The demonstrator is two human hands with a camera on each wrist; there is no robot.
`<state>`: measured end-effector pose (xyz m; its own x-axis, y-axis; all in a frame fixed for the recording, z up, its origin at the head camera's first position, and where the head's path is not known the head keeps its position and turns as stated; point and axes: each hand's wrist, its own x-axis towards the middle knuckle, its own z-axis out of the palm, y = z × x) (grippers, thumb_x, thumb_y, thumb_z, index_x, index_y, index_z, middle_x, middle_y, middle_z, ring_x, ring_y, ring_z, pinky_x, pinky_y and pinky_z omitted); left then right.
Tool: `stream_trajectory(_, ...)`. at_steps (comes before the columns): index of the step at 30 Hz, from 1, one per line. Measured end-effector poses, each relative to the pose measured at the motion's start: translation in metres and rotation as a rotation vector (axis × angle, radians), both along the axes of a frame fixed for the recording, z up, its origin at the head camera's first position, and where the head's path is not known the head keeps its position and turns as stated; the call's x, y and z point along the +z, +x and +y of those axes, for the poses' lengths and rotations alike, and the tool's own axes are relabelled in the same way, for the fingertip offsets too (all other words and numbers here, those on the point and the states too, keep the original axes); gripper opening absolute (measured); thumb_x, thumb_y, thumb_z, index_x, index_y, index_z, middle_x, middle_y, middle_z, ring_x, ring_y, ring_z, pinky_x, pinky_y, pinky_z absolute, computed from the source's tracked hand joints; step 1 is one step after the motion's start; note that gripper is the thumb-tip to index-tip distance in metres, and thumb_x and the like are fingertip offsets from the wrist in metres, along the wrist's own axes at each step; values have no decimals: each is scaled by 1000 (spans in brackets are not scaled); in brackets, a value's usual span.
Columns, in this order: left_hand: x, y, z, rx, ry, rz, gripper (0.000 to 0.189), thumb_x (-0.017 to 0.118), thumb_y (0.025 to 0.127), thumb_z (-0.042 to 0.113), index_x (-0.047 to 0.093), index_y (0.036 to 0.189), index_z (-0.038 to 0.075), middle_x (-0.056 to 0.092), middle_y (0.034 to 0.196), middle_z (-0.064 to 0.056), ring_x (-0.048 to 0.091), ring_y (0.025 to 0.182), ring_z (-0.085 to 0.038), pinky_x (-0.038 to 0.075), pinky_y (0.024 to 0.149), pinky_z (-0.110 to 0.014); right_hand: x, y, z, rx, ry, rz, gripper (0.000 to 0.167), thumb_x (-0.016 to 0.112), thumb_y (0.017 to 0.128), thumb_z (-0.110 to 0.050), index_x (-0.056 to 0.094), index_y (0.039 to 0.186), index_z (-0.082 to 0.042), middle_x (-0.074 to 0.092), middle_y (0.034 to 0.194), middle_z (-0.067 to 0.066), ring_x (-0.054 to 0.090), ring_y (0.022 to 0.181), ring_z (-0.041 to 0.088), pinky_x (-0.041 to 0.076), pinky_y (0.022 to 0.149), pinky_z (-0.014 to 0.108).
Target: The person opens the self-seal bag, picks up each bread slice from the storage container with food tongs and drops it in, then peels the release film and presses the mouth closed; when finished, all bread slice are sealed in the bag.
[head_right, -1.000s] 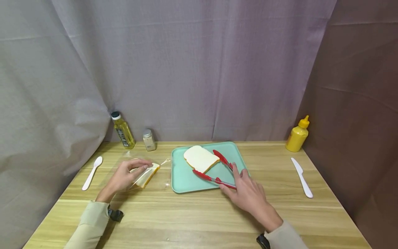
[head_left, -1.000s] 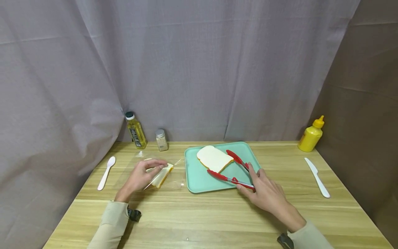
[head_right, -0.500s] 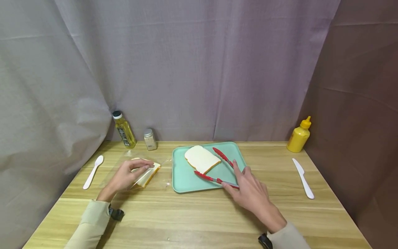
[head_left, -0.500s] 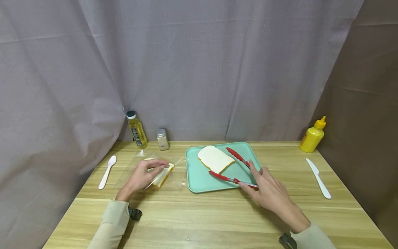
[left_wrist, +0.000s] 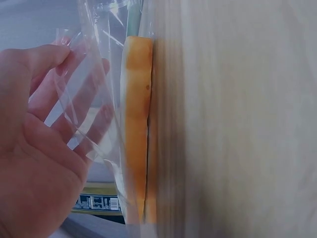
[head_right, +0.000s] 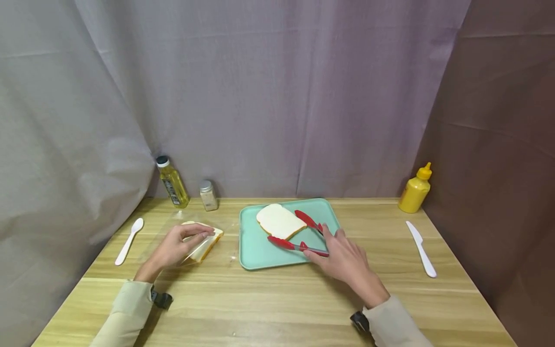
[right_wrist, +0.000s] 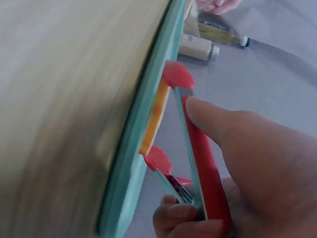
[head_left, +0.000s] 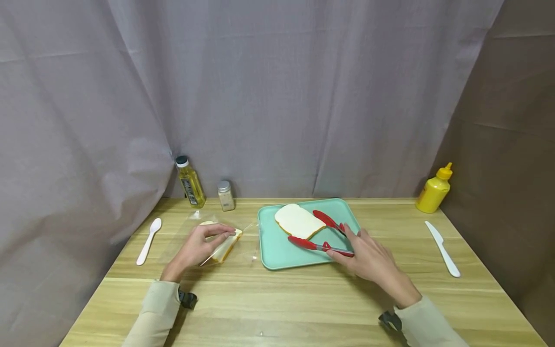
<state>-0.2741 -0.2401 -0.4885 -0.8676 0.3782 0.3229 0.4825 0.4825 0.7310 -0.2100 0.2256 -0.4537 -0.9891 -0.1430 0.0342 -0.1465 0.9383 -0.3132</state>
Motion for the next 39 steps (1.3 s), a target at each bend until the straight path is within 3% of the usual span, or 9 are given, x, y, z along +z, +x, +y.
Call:
stream_trajectory(3,1,1,0,7,6,-6,20,71,106,13,81,123,16,81,125,3,74,122,-20,57,114,-45,-6,-2,-1,8,0,25,103,69,94,-75,42,165,-6,64,130,29,68,98,35,57,66,47)
stream_trajectory(6,3,2,0,21,18,1,22,70,106,12,81,125,15,81,126,3,73,124,-20,55,115,-48,-10,-3,-4,14,-11,58,100,71,94,-72,48,161,-1,68,115,22,61,88,27,49,60,38)
stream_trajectory(11,5,2,-1,61,63,61,23,70,106,12,81,125,19,81,127,4,72,126,-21,53,115,-30,-11,-5,-4,15,-48,85,94,76,94,-65,54,156,1,64,100,11,49,76,21,34,55,32)
stream_trajectory(15,5,0,-3,67,124,83,22,70,106,12,80,125,18,81,125,1,72,126,-19,50,112,-17,-14,-9,1,33,-84,112,92,76,93,-67,57,154,-1,70,110,17,57,83,24,39,59,34)
stream_trajectory(20,7,0,-5,96,184,98,19,71,106,12,81,122,16,83,121,-2,74,120,-14,53,107,-15,-17,-13,10,71,-118,135,92,72,94,-71,58,154,-3,68,143,27,69,118,38,58,82,51)
stream_trajectory(26,12,0,-15,184,224,110,18,70,106,12,80,122,12,83,118,-8,78,111,-15,55,103,-13,-17,-16,15,102,-142,132,92,73,94,-71,57,155,-4,65,151,24,65,134,45,57,100,65)
stream_trajectory(33,14,-1,-27,262,256,143,20,69,107,10,79,123,8,82,122,-13,77,105,-1,57,98,-11,-16,-16,15,123,-175,140,93,73,93,-72,56,158,-8,65,153,19,67,130,38,59,96,56)
stream_trajectory(36,13,-2,-30,253,211,137,21,70,107,11,79,125,9,82,120,-12,77,106,-1,57,98,-11,-16,-16,14,149,-192,159,90,74,93,-70,56,158,-10,67,150,15,69,120,30,57,89,45)
stream_trajectory(39,12,-1,-30,196,134,92,25,70,107,15,77,131,12,83,121,-7,78,113,-11,57,102,-17,-17,-16,11,182,-207,171,88,75,93,-70,56,158,-13,71,144,11,67,111,23,53,85,39)
